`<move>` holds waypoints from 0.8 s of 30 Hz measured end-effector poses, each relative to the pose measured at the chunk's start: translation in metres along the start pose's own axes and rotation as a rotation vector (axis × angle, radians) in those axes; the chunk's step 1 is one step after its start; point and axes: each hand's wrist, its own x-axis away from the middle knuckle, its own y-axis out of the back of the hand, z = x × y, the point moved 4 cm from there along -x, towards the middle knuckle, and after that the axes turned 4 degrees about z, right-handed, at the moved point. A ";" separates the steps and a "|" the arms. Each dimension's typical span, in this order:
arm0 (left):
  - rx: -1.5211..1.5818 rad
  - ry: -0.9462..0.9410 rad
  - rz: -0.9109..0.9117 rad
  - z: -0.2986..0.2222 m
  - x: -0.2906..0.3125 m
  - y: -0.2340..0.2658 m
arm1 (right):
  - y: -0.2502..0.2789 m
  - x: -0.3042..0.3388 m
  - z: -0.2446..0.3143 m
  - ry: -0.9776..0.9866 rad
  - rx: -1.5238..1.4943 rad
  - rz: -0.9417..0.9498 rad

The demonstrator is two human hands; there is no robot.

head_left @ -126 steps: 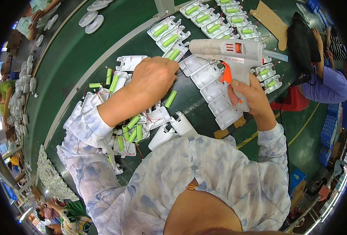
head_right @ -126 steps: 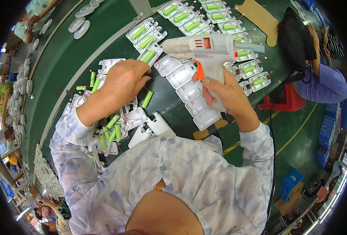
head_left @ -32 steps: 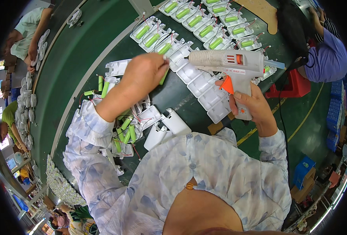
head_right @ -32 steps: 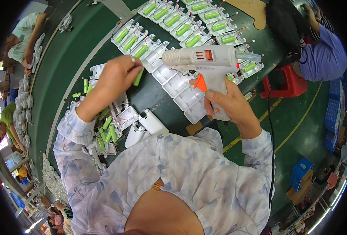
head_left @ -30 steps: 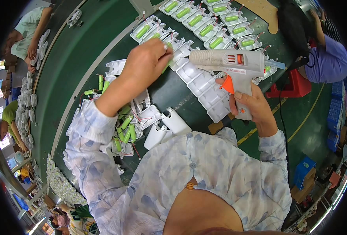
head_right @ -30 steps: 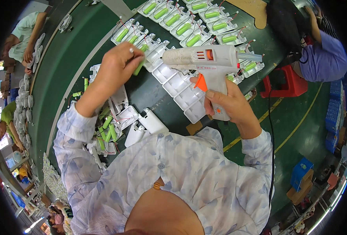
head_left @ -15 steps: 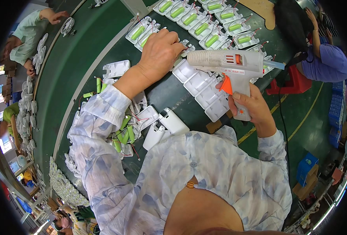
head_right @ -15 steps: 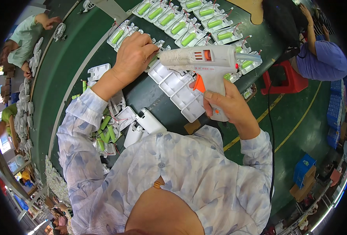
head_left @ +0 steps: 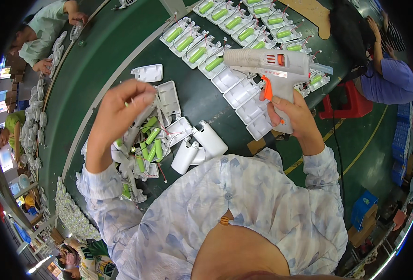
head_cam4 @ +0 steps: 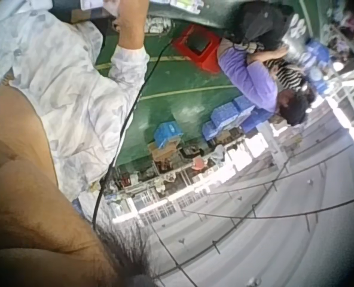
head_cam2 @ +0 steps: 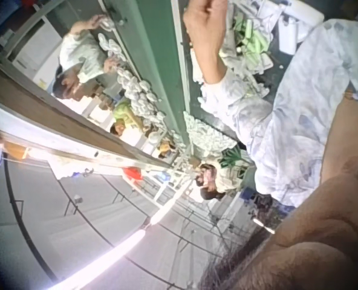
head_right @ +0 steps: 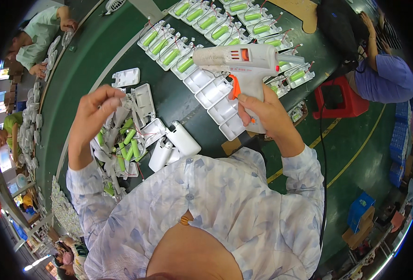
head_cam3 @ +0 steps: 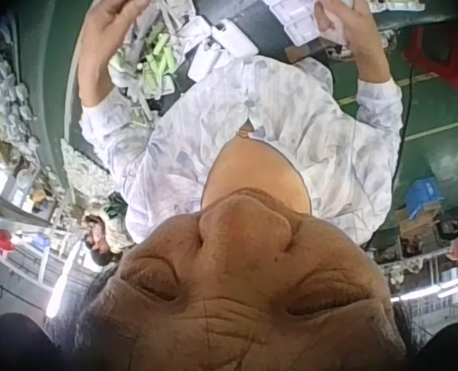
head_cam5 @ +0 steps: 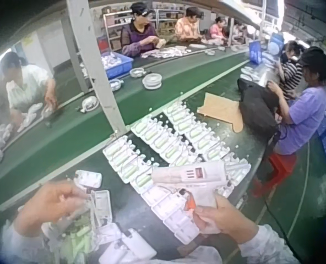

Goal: The person assembles electronic components by gluing batteries into plastic casings using a hot glue gun.

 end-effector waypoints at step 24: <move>0.287 -0.089 -0.270 -0.010 0.019 -0.046 | 0.002 0.031 0.002 0.135 -0.061 0.004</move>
